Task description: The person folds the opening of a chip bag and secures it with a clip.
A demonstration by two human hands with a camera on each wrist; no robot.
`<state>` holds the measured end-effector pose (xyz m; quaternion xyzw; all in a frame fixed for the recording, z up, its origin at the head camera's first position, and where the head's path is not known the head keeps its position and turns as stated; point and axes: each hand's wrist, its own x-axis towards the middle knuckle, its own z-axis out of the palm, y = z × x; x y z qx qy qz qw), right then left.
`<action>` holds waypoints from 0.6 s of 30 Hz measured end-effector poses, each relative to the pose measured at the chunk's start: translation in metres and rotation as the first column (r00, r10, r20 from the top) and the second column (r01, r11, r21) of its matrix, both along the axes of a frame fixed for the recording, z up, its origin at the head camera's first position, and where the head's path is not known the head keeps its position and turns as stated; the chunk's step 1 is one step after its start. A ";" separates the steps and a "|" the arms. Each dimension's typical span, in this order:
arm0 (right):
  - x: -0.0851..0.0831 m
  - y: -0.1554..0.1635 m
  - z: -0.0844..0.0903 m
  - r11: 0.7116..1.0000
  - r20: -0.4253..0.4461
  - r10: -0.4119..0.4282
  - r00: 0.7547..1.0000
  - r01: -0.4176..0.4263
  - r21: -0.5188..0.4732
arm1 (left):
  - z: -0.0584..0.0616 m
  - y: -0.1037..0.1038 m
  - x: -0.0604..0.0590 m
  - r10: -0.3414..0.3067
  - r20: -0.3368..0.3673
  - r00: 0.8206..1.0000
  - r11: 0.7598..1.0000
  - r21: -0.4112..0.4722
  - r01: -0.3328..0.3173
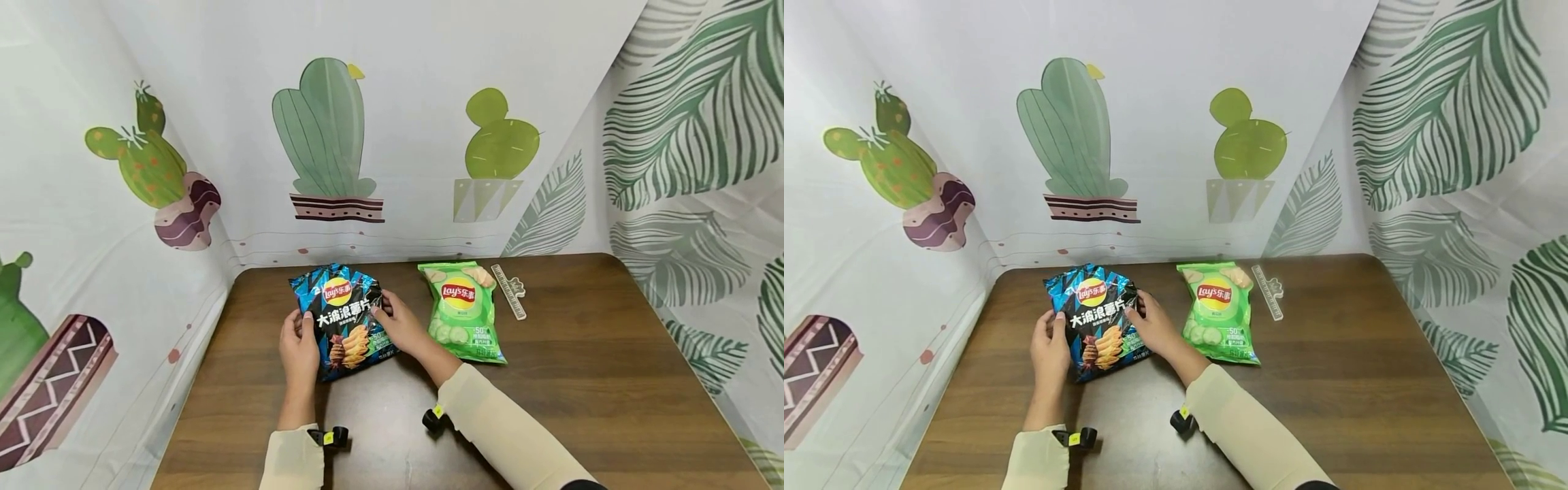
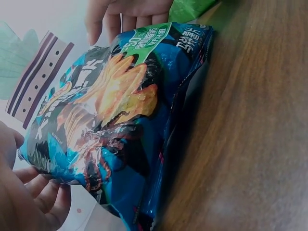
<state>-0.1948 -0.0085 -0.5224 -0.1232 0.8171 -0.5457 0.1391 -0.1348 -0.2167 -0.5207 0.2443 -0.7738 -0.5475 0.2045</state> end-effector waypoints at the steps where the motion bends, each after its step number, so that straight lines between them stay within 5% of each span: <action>1: 0.000 0.000 0.000 1.000 0.003 -0.004 1.000 0.004 0.005 | 0.000 0.000 0.000 -0.002 0.003 1.000 1.000 -0.001 0.002; 18: -0.002 0.001 0.002 0.996 0.068 -0.020 0.997 0.026 -0.090 | 0.002 -0.001 0.003 -0.005 -0.022 1.000 1.000 0.022 0.006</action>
